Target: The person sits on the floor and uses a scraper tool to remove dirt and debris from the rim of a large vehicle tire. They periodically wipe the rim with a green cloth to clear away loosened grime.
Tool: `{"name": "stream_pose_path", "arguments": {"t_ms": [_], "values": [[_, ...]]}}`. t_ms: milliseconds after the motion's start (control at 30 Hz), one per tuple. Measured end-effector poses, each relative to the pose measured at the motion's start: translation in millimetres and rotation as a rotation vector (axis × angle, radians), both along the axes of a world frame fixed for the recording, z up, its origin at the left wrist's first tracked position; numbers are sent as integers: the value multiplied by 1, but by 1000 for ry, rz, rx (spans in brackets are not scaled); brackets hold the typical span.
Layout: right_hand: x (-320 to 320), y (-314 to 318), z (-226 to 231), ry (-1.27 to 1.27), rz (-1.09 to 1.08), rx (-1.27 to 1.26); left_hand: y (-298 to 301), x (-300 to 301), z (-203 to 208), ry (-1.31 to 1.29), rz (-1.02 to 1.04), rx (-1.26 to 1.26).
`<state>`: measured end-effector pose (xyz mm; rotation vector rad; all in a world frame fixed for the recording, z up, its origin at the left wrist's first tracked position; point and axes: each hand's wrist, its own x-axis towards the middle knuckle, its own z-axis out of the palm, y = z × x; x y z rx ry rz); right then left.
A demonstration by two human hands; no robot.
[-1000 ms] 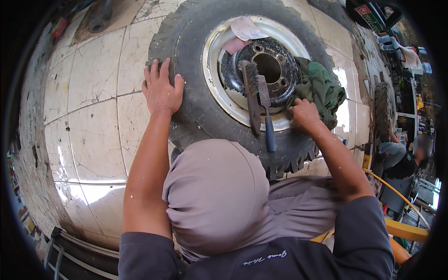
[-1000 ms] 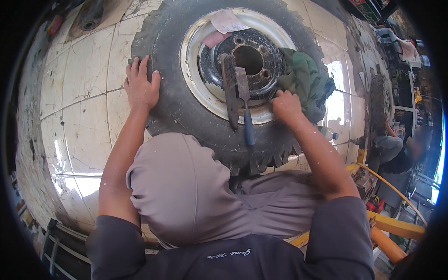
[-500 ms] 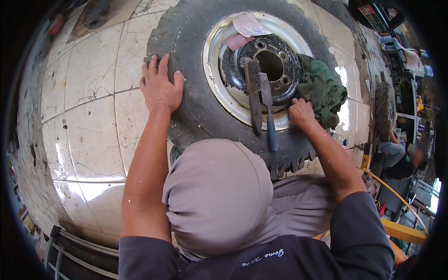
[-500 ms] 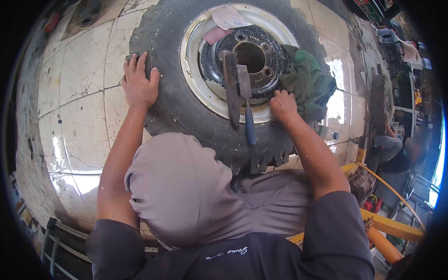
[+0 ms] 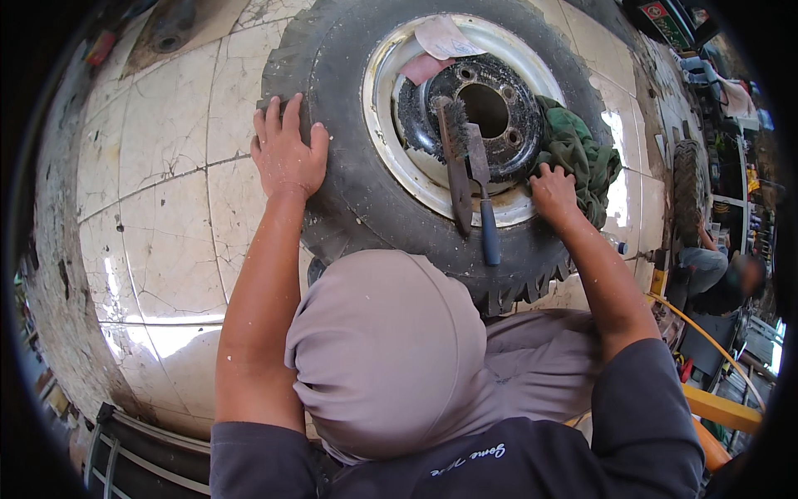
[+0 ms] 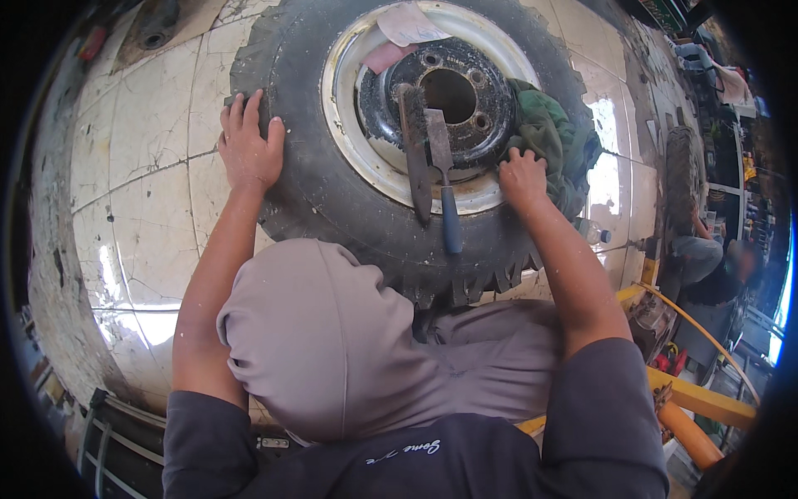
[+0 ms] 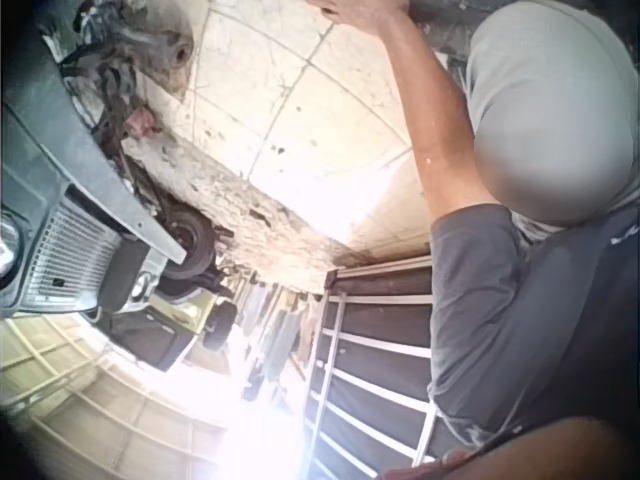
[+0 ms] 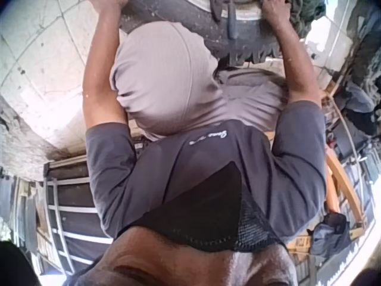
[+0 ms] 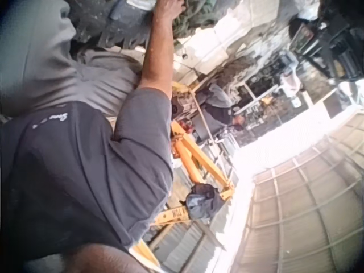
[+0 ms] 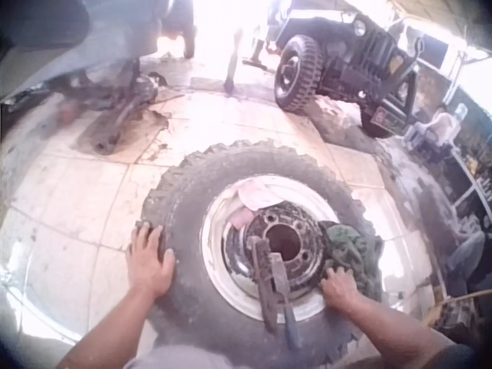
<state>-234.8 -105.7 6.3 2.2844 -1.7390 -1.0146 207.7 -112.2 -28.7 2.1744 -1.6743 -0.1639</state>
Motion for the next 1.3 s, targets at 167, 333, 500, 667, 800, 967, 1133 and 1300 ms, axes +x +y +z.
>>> {"name": "stream_pose_path", "arguments": {"t_ms": [167,333,500,667,800,967,1133,1300], "values": [[21,3,-14,-193,85,359,0,0,4,17,8,35],[15,-1,18,-367,41,276,-2,-1,3,-5,14,-15],[1,-5,30,5,199,205,-2,3,-1,4,0,3],[22,-3,12,-191,162,520,0,3,-3,-17,-3,-11],[34,-3,3,-343,178,596,1,-1,1,-12,2,11],[8,-2,0,-558,56,500,-8,-4,1,-8,-6,-24],[44,-3,46,-196,67,552,4,6,-4,0,-3,-9],[50,6,3,-482,117,509,-2,1,-2,-10,-7,-15]]}}
